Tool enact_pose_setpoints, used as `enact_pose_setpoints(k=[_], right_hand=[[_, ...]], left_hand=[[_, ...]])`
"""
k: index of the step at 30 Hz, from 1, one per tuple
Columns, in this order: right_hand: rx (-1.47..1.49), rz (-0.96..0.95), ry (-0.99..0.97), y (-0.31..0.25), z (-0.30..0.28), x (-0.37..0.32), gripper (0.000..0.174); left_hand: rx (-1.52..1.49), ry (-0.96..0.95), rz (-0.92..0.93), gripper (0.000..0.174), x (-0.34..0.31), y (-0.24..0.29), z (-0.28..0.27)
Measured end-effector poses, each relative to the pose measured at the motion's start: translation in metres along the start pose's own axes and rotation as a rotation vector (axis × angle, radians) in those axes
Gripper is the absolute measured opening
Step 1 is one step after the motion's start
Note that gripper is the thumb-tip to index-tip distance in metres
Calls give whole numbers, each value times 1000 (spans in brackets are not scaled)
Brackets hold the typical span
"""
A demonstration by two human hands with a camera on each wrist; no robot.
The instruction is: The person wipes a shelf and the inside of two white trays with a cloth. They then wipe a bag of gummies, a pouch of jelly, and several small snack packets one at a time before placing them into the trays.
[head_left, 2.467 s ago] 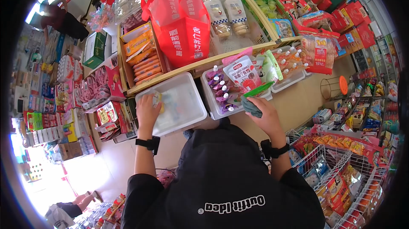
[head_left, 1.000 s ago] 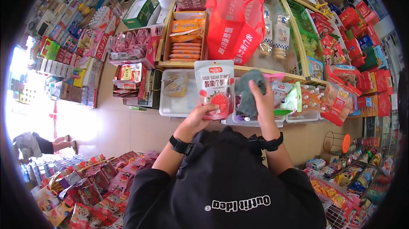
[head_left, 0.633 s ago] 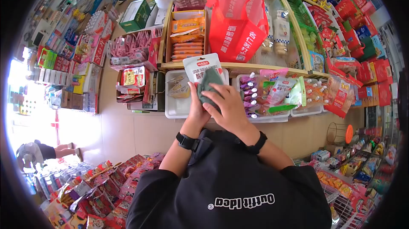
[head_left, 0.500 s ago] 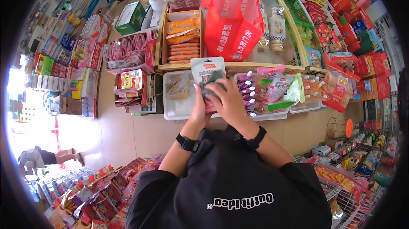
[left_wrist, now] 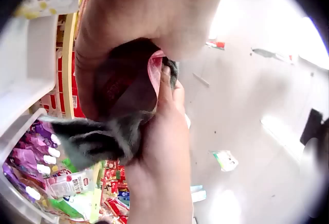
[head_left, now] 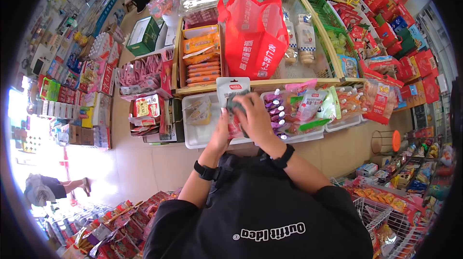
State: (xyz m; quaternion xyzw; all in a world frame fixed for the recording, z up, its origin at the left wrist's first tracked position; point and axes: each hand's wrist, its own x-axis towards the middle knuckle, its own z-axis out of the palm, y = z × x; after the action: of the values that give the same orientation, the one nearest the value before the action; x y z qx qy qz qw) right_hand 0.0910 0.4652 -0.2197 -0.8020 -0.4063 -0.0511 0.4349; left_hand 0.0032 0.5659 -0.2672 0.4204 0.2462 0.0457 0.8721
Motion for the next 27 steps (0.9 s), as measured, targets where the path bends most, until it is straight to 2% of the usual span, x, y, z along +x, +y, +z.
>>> enact_pose_setpoints(k=[2,4,5,6,7,8,10,12,13,14,16,18,19,20,21,22,23,24,26,27], right_hand=[[9,21,125,13,5,19,24],[62,55,123,12,4,19,23],[62,29,86,6,3,11,23],[60,-1,46,-7,0,-1,23],[81,-22,-68,-14,3,-15,26],[84,-86,-83,-18,3,-24,29],[86,-45,-175,-11,-3,-16,30],[69,-39,-68,7,1,4,26],[43,-37,13,18,3,17,25],[-2,40,-4,36,5,26,24],[407,267,-164,69,2,36,26],[896,551,-274,85,-12,24,39],[1226,777,-383,60,-38,15,47],[1340,920,-463,68,-39,3,53],[1176,775,-479,75,-28,-15,56],[1013,632,-491,58,-28,-19,60],[988,537,-582,43,-38,-23,70],[1017,543,-552,31,-41,-22,71],[968,546,-409,19,-48,-23,67],[970,547,-410,12,-54,-22,67]], left_hand=[[50,-53,69,62,-1,-6,-4],[206,17,191,61,-3,2,3],[95,-56,14,60,-9,12,0],[94,-59,20,60,-7,15,-3],[-26,-60,6,59,-4,15,-6],[-145,-60,-11,59,-1,14,-9],[-139,-85,5,58,-2,8,-11],[-19,-22,30,58,-9,2,-9],[-27,-74,9,58,-8,-7,-17],[-23,-75,13,58,-14,-6,-12],[-117,-54,68,60,-31,4,4],[-144,-47,26,62,-41,21,6],[-234,-78,36,62,-44,29,8],[-328,-109,46,63,-45,32,9],[-327,-136,-6,62,-41,30,4],[-331,-134,-4,62,-35,21,2],[-95,-116,33,59,-28,11,0],[143,-96,70,56,-25,6,0],[194,-80,23,56,-23,17,3],[387,-24,223,58,-21,19,7]])
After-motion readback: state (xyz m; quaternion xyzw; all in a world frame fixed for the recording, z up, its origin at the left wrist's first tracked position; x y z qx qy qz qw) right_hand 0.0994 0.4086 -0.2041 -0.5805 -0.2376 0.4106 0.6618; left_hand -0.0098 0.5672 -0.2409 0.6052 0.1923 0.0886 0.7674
